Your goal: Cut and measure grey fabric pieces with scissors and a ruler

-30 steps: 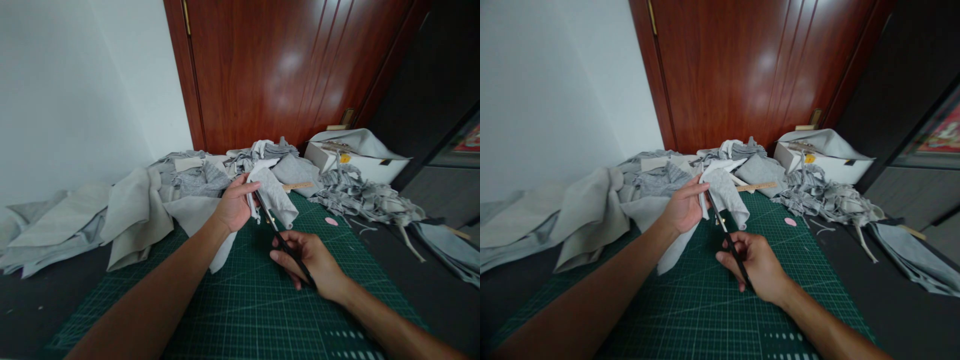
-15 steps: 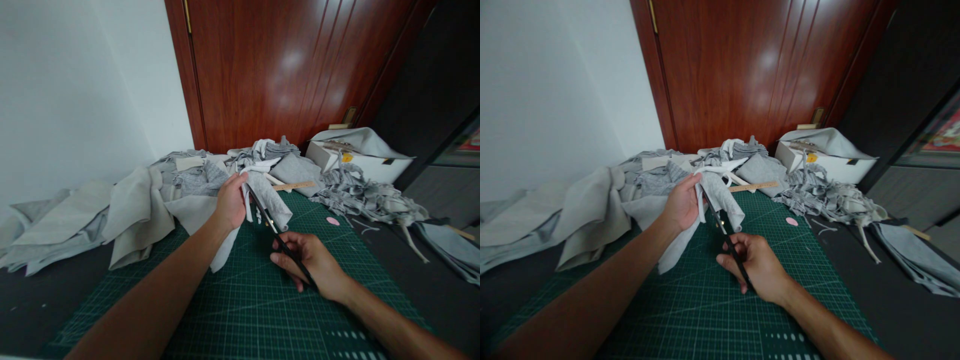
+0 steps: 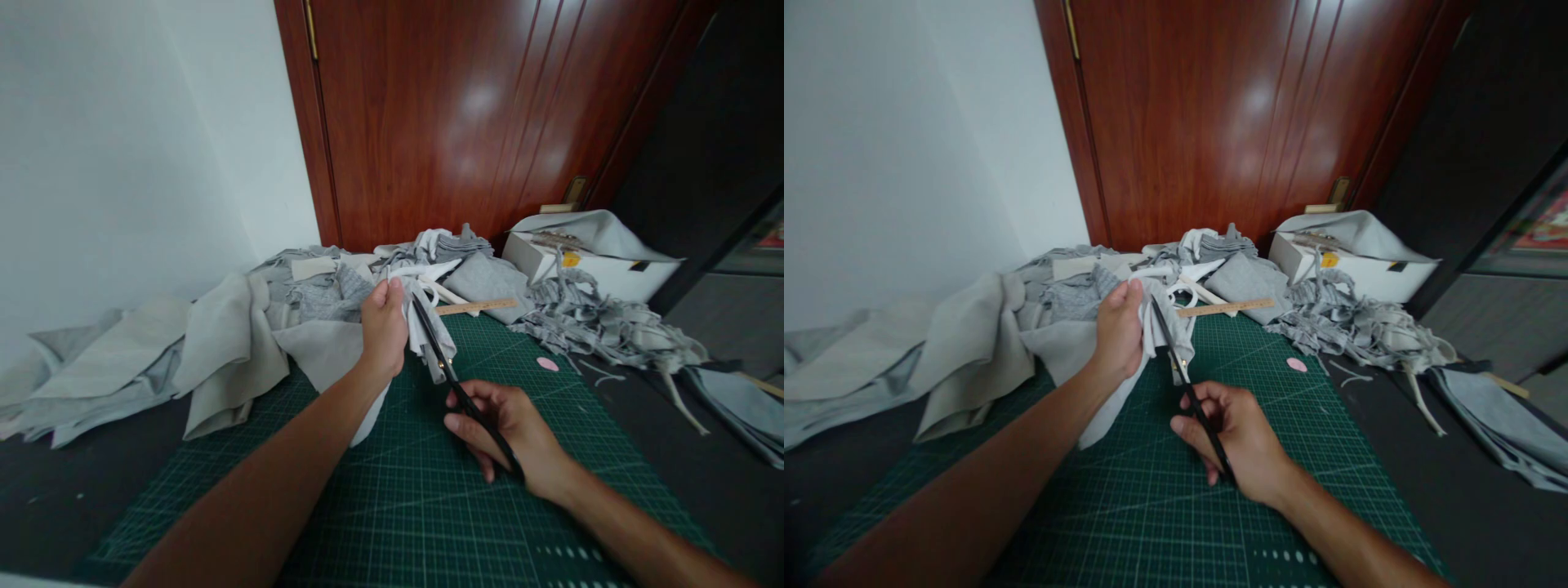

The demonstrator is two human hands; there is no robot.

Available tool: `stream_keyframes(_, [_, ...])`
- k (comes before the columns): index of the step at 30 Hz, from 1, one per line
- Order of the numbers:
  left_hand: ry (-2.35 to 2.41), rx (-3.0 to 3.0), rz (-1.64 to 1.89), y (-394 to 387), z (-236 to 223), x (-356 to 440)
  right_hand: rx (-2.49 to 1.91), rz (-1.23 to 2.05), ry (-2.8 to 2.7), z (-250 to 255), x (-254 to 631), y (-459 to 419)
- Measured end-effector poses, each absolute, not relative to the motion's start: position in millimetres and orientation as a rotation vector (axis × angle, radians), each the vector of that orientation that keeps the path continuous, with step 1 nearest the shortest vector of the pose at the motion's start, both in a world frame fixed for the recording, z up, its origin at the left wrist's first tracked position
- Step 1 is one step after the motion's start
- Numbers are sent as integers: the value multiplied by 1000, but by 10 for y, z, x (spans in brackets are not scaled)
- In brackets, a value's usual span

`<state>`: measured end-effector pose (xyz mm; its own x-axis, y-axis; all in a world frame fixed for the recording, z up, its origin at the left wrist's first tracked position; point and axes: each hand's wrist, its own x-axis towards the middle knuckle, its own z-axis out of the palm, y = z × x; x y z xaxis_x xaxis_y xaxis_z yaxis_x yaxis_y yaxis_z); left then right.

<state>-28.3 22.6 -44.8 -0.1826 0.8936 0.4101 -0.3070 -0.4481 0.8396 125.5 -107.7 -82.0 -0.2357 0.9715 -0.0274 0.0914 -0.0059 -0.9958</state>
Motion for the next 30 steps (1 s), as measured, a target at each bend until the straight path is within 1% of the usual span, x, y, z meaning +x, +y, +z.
stream_keyframes(10, [833,1584,1833,240,-403,-372,-1046,1409,-1497,-861,1292,-1091])
stream_keyframes(20, [994,1819,1914,134,-271,-421,-1000,1446,-1511,-898,1296,-1093])
stream_keyframes(30, [958,1782,1862,38,-289,-310,-983,1444,-1455,-856,1265,-1093])
